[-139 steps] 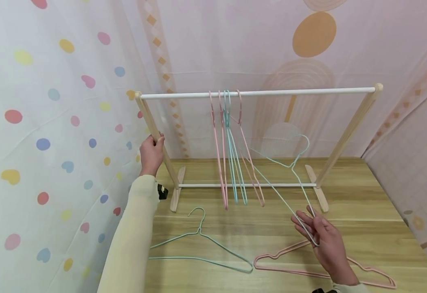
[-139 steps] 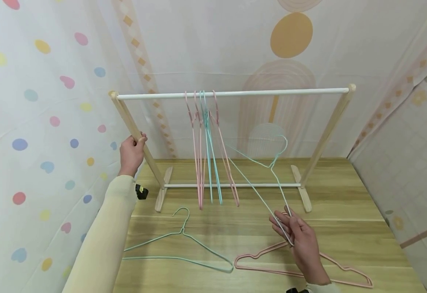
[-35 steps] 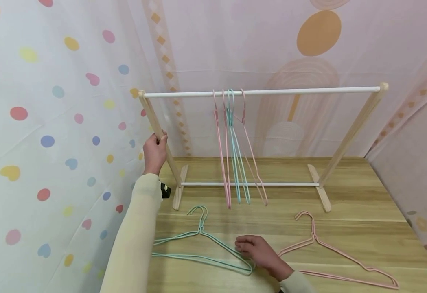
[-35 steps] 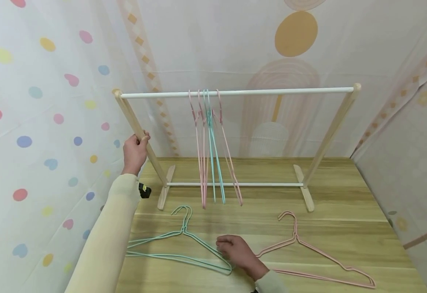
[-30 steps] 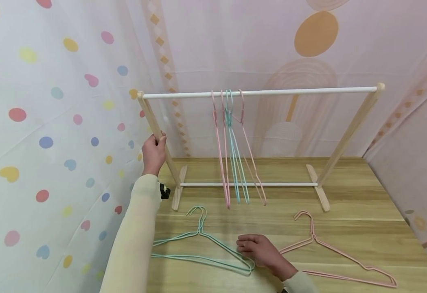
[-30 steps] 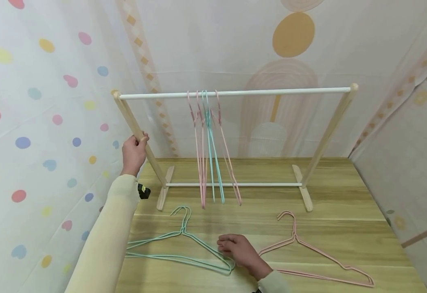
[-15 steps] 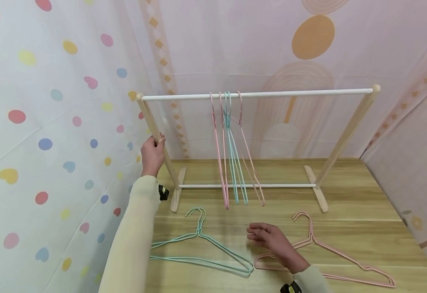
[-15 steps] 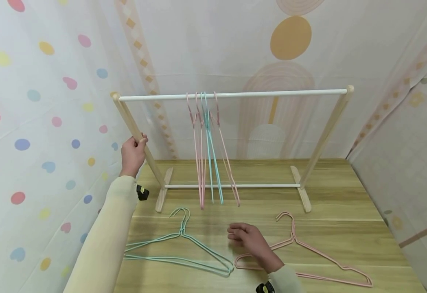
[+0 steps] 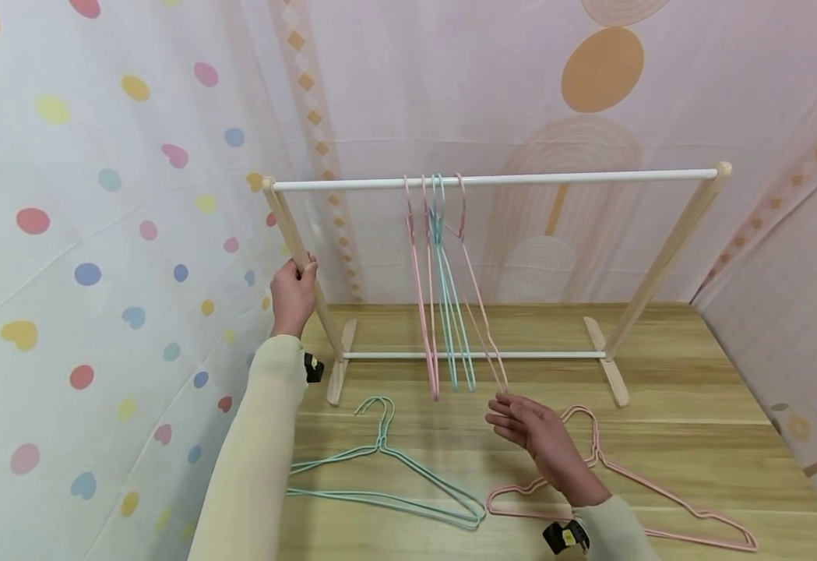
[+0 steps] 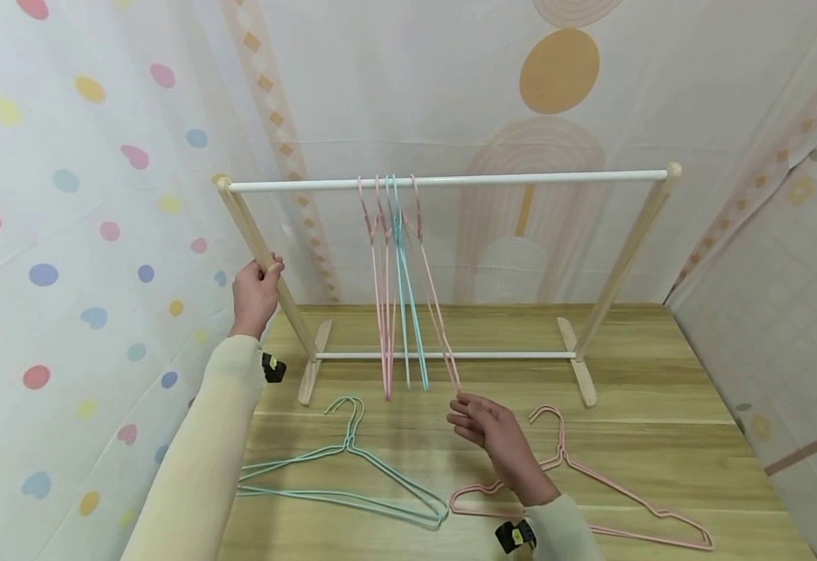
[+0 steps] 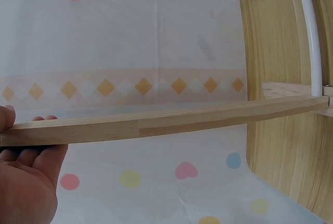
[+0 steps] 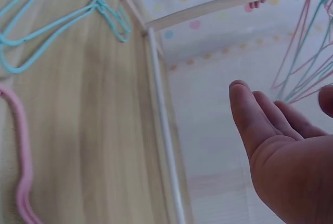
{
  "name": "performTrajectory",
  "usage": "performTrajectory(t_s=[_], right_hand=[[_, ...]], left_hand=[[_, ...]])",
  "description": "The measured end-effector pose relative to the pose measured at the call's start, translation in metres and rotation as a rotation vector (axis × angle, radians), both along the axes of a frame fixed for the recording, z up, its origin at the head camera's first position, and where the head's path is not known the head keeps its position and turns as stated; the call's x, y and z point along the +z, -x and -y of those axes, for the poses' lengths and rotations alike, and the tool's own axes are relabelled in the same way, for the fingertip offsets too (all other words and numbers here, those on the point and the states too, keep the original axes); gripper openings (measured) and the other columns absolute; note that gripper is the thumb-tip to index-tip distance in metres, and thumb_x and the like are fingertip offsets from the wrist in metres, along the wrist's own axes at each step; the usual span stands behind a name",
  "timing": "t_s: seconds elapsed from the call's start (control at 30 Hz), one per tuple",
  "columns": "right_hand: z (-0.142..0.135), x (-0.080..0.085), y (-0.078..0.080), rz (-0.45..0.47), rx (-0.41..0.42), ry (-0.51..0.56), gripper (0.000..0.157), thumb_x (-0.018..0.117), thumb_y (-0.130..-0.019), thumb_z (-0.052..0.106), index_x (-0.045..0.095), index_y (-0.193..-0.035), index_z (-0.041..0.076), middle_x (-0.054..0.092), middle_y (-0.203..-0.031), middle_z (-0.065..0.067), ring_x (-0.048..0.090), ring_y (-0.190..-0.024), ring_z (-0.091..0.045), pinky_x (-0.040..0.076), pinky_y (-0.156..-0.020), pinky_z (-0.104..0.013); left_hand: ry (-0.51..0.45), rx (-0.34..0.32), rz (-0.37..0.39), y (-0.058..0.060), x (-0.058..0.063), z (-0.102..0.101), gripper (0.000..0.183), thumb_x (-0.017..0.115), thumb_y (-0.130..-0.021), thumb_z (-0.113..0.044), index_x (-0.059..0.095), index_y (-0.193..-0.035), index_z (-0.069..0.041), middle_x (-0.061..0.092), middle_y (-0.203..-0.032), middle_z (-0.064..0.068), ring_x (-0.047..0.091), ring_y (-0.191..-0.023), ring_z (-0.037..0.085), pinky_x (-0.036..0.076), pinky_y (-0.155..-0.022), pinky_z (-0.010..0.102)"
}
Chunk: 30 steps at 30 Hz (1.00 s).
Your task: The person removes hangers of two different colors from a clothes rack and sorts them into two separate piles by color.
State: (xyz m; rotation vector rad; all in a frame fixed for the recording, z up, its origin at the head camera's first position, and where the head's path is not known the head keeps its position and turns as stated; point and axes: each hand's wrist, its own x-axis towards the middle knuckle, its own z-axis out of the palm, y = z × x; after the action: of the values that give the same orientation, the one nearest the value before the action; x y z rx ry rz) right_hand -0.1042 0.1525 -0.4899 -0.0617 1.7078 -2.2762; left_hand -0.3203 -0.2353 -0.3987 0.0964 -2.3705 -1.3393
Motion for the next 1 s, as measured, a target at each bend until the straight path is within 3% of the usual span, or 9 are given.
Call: performTrajectory(t_s=[0.2,0.33,0.6,1.0], right_hand=[[-0.001,0.018,0.006,-0.040,-0.051,0.092,0.057,0.040,-0.107,0.027,0.029,-0.144,-0.015,0.044,-0.139,-0.030,0.049,-0.124,-0.036,0.041,-0.099,-0.040],[-0.004,0.029,0.011,-0.062,-0.040,0.136,0.058,0.037,-0.108,0.029,0.027,-0.144,-0.015,0.047,-0.136,-0.028,0.052,-0.122,-0.035,0.041,-0.098,-0.042],[-0.006,0.051,0.024,-0.128,0.010,0.195,0.059,0.034,-0.109,0.028,0.018,-0.148,-0.012,0.022,-0.148,-0.037,0.054,-0.121,-0.030,0.042,-0.098,-0.040],[0.006,0.073,0.039,-0.058,0.016,0.224,0.064,0.040,-0.107,0.034,0.016,-0.151,-0.005,0.024,-0.153,-0.024,0.037,-0.133,-0.040,0.034,-0.105,-0.042]], left_hand=[[-0.003,0.001,0.002,0.000,0.000,0.000,0.034,0.053,-0.101,-0.033,0.067,-0.117,-0.007,0.064,-0.098,0.020,0.052,-0.076,0.026,0.045,-0.068,0.038],[-0.006,0.006,0.003,0.000,0.000,0.000,0.034,0.053,-0.101,-0.033,0.067,-0.117,-0.006,0.064,-0.097,0.019,0.051,-0.076,0.026,0.044,-0.067,0.038],[-0.013,0.001,0.004,0.001,0.000,-0.001,0.034,0.053,-0.101,-0.033,0.067,-0.117,-0.007,0.065,-0.100,0.016,0.052,-0.078,0.026,0.045,-0.069,0.038],[-0.030,-0.009,0.020,0.000,0.002,-0.002,0.035,0.053,-0.102,-0.031,0.065,-0.121,-0.005,0.065,-0.110,0.017,0.055,-0.084,0.027,0.047,-0.073,0.041]])
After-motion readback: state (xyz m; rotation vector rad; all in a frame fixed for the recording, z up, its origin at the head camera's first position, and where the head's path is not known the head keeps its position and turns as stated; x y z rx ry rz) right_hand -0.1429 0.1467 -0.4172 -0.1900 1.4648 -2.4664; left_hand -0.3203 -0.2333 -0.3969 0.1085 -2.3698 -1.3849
